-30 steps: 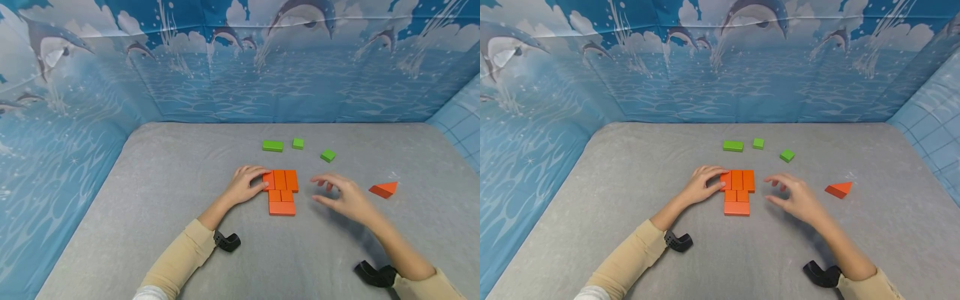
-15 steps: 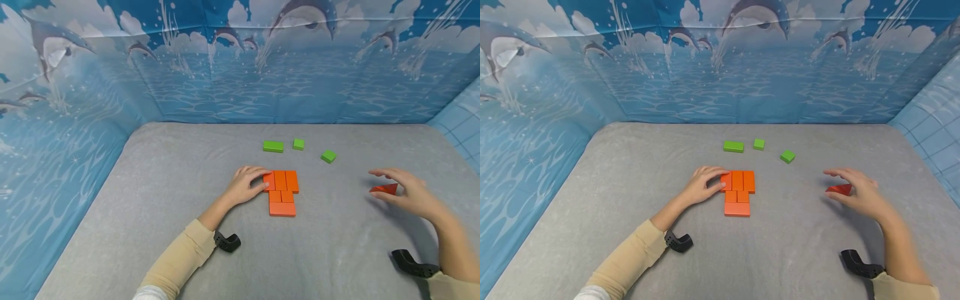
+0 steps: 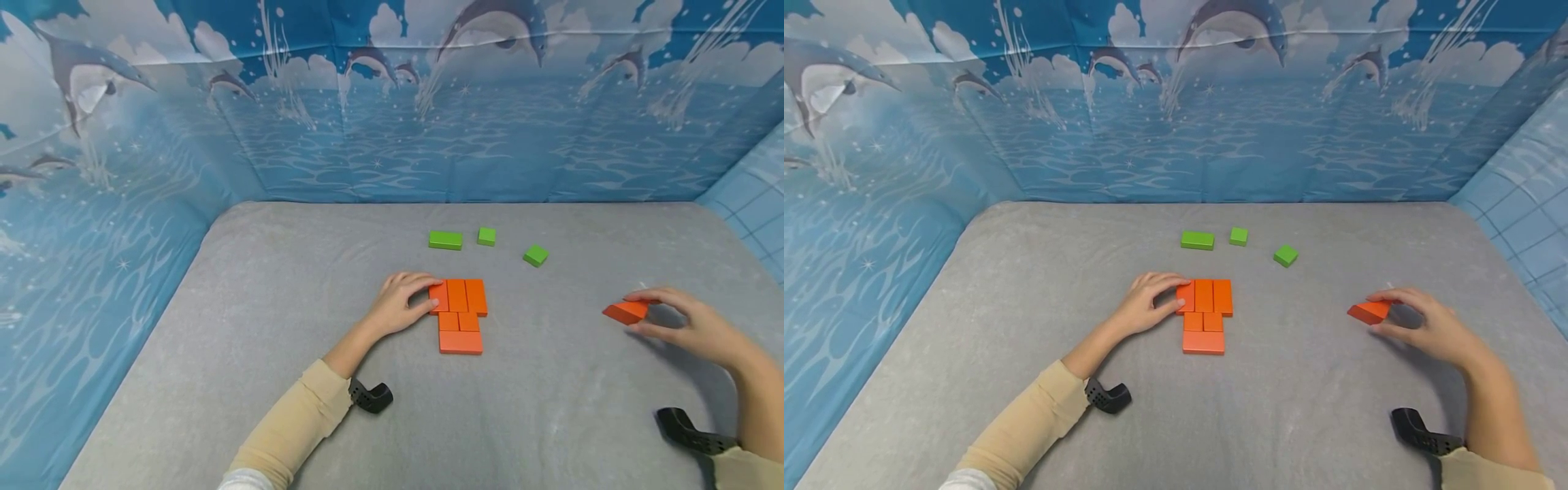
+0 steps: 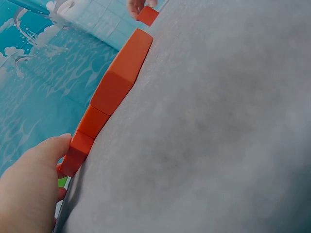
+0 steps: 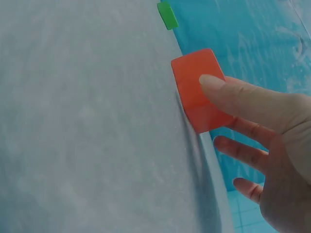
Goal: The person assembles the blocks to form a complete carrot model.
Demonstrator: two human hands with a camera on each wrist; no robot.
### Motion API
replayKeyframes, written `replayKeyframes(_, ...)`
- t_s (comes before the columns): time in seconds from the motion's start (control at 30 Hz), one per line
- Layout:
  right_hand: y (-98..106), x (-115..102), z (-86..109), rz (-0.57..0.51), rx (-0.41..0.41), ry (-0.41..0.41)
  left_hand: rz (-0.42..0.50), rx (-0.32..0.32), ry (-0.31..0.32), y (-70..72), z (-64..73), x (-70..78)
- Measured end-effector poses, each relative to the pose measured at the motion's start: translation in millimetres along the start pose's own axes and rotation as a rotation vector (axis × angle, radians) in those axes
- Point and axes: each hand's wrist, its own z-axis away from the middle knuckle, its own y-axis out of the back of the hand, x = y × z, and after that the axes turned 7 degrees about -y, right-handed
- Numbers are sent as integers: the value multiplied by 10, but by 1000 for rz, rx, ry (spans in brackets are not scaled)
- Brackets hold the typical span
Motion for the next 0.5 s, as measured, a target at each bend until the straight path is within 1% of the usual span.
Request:
replayKeyframes(0.13,-30,52,8,-30,30,12,2,-1,3,-1,3,2)
replayKeyframes(0.33,-54,97,-7,-26,59,27,6,3,-1,1,5,6)
replayKeyframes(0.43,-53,64,-15,-30,66,30,6,4,-2,3,4,8)
replayKeyframes(0.5,-44,-7,-18,-9,63,13,3,3,-2,4,3,9)
